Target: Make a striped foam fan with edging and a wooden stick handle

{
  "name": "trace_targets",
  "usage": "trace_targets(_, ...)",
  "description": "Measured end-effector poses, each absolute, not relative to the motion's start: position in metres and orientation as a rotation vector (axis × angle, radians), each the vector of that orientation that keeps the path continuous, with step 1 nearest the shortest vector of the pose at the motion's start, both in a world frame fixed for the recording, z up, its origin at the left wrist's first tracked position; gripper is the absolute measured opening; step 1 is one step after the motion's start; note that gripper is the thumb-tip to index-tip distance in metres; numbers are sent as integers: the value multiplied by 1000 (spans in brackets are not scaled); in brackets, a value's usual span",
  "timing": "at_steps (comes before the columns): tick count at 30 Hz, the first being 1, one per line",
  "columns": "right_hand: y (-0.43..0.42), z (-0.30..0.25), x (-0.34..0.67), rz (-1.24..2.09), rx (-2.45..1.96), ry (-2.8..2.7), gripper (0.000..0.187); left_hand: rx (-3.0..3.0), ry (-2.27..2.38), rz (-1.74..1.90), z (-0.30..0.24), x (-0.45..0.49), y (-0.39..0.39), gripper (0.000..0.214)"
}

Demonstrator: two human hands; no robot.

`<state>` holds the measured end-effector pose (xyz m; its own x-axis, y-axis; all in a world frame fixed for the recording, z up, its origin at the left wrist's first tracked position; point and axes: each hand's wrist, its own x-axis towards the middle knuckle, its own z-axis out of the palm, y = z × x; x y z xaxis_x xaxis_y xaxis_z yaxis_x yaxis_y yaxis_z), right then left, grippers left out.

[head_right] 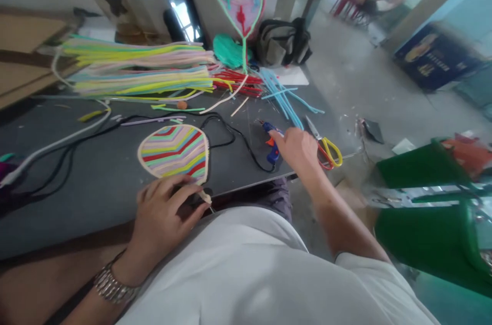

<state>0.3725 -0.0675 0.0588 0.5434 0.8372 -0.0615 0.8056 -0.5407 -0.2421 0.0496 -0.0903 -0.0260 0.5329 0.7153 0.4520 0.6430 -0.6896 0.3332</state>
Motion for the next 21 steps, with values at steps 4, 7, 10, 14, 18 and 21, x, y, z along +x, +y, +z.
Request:
trace_targets(4,-85,37,376,505,-2596,-1221,49,2682,1108,910,-28,54,-92,11)
trace_targets(7,-80,24,387,641,-2393,-1068,44,2675,1067,1006,-29,55,-90,9)
trace_targets(10,-81,21,396,697,-2217,-991,42,2587,1051,1098,-27,54,-92,10)
trace_targets(14,-93,23,395,746,-1958,-946,39,2436,1074,1171,-28,49,-99,19)
trace_targets(18,-96,28,379,1156,-1387,-693,33,2341,1113,1196,-34,47,-100,19)
trace_targets(21,-100,35,357,1335,-1323,-687,29,2313,1126,1218,-34,47,-101,17)
